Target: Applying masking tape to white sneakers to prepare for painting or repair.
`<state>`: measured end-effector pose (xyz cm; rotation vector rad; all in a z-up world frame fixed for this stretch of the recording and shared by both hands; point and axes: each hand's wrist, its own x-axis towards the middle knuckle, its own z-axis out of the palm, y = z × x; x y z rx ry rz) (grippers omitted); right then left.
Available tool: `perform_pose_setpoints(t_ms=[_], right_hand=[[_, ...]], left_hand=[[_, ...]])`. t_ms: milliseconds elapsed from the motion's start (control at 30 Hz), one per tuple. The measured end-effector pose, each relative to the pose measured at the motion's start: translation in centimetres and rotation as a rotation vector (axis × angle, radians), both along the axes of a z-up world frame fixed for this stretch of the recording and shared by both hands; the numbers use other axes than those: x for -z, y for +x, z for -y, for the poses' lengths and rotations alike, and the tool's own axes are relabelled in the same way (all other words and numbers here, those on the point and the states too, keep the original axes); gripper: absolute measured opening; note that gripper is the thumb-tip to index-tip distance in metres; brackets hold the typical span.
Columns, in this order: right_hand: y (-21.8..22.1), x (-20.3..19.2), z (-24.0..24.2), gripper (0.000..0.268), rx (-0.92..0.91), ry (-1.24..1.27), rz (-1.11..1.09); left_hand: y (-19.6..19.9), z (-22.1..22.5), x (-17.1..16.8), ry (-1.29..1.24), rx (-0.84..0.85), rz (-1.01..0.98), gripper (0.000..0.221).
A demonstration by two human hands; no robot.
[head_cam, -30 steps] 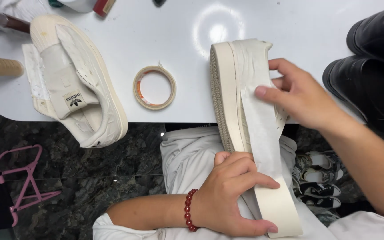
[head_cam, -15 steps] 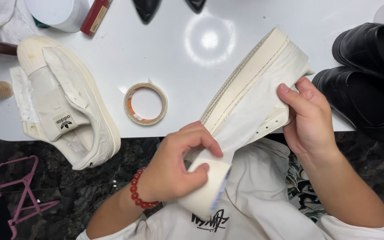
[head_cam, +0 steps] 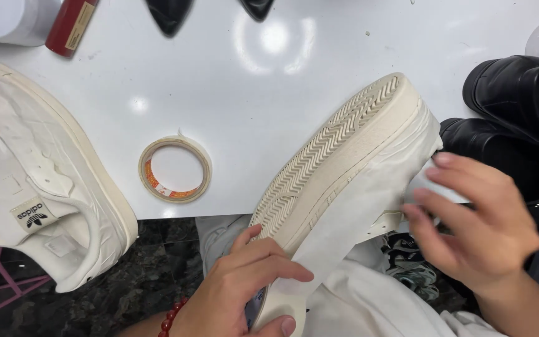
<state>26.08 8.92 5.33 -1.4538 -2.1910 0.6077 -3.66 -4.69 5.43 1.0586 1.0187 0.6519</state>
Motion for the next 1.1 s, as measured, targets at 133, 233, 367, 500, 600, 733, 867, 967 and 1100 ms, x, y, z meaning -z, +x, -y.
perform_pose_setpoints(t_ms=[133, 233, 367, 500, 600, 733, 867, 967, 1100], right_hand=[[-3.6, 0.6, -2.5, 0.018, -0.476, 0.135, 0.068], [-3.9, 1.2, -2.9, 0.018, -0.488, 0.151, 0.059], [-3.8, 0.9, -3.3, 0.02, -0.522, 0.164, 0.095], [-3.8, 0.9, -3.3, 0.023, -0.577, 0.173, 0.133], [-4.1, 0.8, -2.9, 0.025, -0.596, 0.162, 0.168], [-4.4, 0.5, -2.2, 0.026, -0.582, 0.09, 0.224], [-5.1, 0.2, -1.7, 0.028, -0.564, 0.0, 0.241], [-5.2, 0.2, -1.3, 0.03, -0.536, -0.004, 0.256], [-5.2, 0.2, -1.0, 0.028, -0.503, -0.056, 0.22]], left_hand=[[0.0, 0.3, 0.3, 0.007, -0.055, 0.016, 0.035], [0.5, 0.9, 0.9, -0.047, -0.071, 0.018, 0.032], [1.0, 0.9, 1.4, -0.14, -0.049, 0.032, 0.031], [0.9, 0.4, 0.9, -0.076, -0.06, 0.055, 0.034], [1.3, 1.2, 1.1, 0.017, -0.128, 0.056, 0.033], [1.8, 3.1, 1.8, -0.067, -0.104, 0.052, 0.037], [1.9, 3.0, 1.4, -0.053, -0.162, 0.122, 0.037], [1.7, 2.9, 1.3, -0.159, -0.106, 0.173, 0.037], [1.2, 2.7, 1.2, -0.211, -0.068, 0.233, 0.034]])
